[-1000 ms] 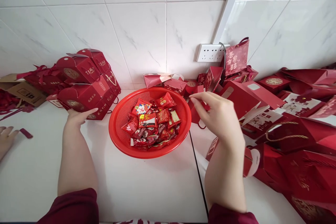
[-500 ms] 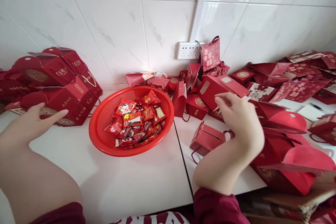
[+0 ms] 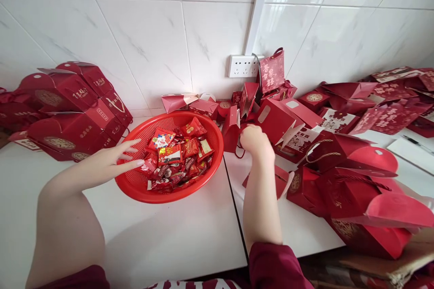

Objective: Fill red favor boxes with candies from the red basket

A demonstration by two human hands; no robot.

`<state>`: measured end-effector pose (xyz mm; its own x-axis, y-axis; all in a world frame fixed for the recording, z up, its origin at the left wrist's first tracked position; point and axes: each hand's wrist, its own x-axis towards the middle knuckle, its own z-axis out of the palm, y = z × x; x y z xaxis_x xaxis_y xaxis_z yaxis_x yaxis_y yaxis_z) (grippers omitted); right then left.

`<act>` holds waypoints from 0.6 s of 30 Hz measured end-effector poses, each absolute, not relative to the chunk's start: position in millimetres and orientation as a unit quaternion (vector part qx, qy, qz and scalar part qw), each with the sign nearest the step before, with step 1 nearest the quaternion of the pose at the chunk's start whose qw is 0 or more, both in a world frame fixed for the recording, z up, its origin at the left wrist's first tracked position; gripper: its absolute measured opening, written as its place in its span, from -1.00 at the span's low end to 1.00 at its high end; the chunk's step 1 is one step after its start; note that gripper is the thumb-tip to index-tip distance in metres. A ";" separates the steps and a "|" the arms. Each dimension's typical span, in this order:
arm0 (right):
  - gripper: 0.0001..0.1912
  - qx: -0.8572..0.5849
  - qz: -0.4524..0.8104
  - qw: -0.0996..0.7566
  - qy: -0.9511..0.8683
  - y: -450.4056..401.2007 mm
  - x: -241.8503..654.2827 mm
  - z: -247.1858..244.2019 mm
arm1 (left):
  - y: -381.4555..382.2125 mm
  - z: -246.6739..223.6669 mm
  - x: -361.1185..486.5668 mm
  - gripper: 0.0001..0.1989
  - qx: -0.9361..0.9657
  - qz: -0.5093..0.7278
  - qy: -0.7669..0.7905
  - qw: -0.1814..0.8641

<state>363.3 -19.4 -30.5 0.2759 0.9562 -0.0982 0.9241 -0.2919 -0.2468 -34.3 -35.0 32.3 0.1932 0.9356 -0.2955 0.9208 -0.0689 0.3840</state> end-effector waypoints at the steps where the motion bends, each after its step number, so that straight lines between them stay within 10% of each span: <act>1: -0.57 -0.799 0.117 0.063 -0.587 -11.6 355.0 -36.0 | -35.7 32.7 -32.4 -0.08 0.732 0.014 0.633 0.251; 18: -0.42 -0.841 0.030 0.215 -0.496 -45.6 361.1 -9.9 | -37.1 35.2 -43.5 -0.18 0.757 0.040 0.610 0.231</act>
